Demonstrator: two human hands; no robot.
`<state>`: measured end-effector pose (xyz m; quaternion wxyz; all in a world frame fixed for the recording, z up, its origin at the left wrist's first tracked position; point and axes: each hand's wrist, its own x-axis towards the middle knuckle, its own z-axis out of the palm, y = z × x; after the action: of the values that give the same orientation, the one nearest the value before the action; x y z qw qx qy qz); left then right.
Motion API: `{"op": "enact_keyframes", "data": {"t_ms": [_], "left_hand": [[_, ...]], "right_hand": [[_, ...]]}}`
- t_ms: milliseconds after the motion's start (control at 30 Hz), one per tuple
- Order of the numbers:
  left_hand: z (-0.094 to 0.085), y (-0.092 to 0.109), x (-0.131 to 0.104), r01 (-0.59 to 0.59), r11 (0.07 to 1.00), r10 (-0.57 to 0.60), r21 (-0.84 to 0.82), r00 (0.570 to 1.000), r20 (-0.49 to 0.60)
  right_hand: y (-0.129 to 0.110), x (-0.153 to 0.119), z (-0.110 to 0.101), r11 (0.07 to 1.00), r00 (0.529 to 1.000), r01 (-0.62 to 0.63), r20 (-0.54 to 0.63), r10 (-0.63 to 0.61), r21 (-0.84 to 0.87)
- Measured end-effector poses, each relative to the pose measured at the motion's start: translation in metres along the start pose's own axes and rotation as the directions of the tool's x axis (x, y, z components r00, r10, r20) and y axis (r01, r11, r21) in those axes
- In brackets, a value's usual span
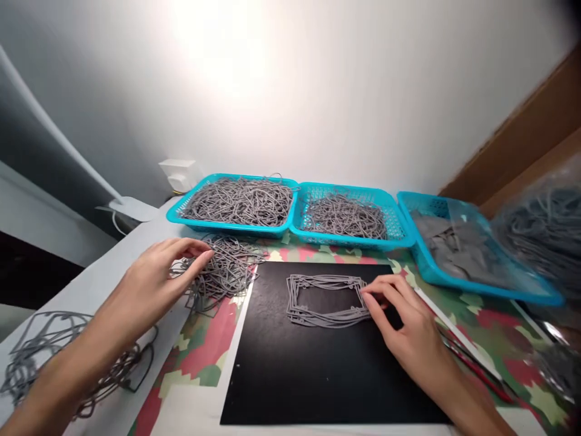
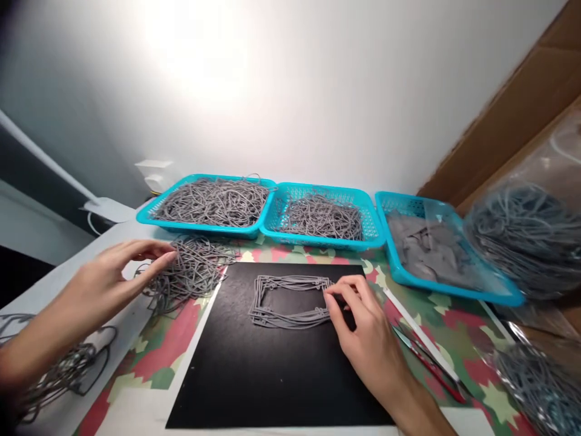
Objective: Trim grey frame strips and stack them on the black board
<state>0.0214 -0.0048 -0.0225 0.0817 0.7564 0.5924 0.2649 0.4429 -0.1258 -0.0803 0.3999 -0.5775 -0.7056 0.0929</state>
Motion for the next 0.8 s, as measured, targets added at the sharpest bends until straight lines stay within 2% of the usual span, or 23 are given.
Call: {"op": "enact_keyframes", "data": {"t_ms": [67, 167, 367, 567, 700, 800], "left_hand": [[-0.003, -0.012, -0.003, 0.016, 1.000, -0.016, 0.009, 1.000, -0.014], [0.003, -0.021, -0.008, -0.008, 1.000, 0.008, 0.017, 1.000, -0.010], [0.017, -0.016, -0.013, -0.026, 0.999, 0.027, 0.030, 1.000, -0.007], [0.019, -0.013, 0.006, -0.043, 0.997, 0.045, 0.069, 0.998, -0.034], [0.031, -0.016, 0.019, -0.093, 0.992, 0.098, 0.090, 0.994, -0.049], [0.040, -0.018, 0.019, -0.079, 0.994, 0.084, 0.071, 0.994, -0.076]], "right_hand": [[0.003, -0.001, 0.002, 1.000, 1.000, 0.000, 0.007, 0.000, -0.004], [0.008, -0.003, 0.005, 1.000, 1.000, -0.009, 0.003, 0.009, -0.025], [0.013, -0.001, 0.005, 0.999, 0.998, 0.013, -0.057, -0.014, -0.031], [0.012, 0.002, 0.003, 1.000, 0.997, -0.005, -0.076, 0.003, -0.026], [0.011, 0.000, 0.004, 1.000, 0.998, -0.015, -0.064, 0.014, -0.017], [0.012, -0.002, 0.003, 1.000, 0.997, -0.015, -0.077, 0.013, -0.022]]}}
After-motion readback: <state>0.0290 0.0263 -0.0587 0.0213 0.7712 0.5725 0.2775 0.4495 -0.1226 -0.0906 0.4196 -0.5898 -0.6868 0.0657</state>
